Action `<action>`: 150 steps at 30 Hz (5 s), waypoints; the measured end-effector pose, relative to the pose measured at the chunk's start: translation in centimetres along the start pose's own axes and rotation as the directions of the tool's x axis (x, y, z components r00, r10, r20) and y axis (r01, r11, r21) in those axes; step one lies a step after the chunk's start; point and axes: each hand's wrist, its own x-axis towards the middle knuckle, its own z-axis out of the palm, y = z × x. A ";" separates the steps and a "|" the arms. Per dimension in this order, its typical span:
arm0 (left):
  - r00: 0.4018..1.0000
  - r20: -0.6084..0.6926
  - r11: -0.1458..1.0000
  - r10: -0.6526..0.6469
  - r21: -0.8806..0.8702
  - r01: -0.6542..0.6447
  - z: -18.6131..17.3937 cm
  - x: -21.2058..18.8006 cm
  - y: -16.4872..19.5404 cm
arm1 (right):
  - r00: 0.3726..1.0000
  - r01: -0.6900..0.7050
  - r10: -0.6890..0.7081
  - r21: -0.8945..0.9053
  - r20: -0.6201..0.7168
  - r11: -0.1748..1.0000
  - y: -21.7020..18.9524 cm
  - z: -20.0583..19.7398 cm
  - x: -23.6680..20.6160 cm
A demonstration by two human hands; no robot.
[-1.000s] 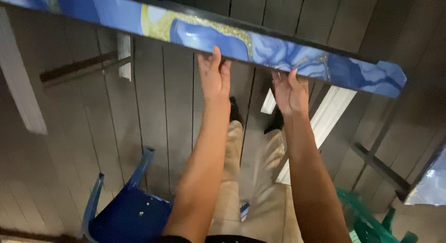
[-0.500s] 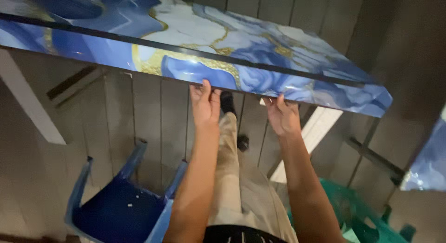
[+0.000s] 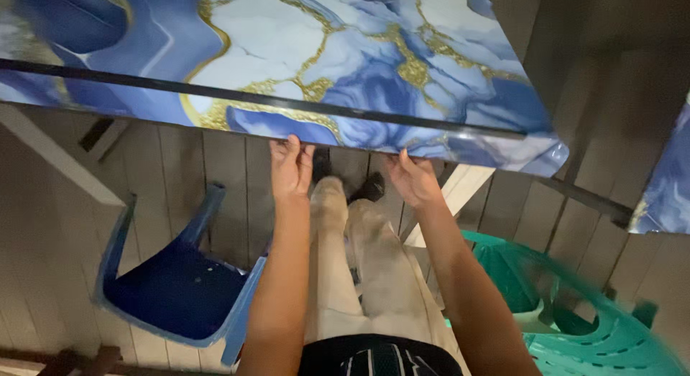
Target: The person lifts and repositions several large square panels with blue, white, and gold abstract patterns on a wooden floor. They move green plastic chairs to clear space, then place the panels on the floor and on a white metal stand, adjusting their positions repeatedly.
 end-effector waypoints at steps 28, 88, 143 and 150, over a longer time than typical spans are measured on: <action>0.959 -0.278 0.976 -0.055 0.190 0.111 -2.8 0.4 12.1 | 0.924 0.212 -0.142 0.166 -0.355 0.963 4.3 1.5 -2.6; 0.918 -0.350 0.980 -0.188 -0.006 0.198 16.7 12.3 -6.0 | 0.859 0.416 -0.326 0.167 -0.394 0.894 -20.5 -5.7 1.4; 0.893 -0.388 0.965 -0.229 0.027 0.259 44.8 38.0 -28.0 | 0.853 0.465 -0.436 0.037 -0.287 0.884 -47.2 -11.1 37.6; 0.956 -0.258 0.989 -0.142 -0.007 0.146 46.7 38.3 -28.2 | 0.869 0.414 -0.324 0.192 -0.373 0.890 -50.5 -10.4 38.4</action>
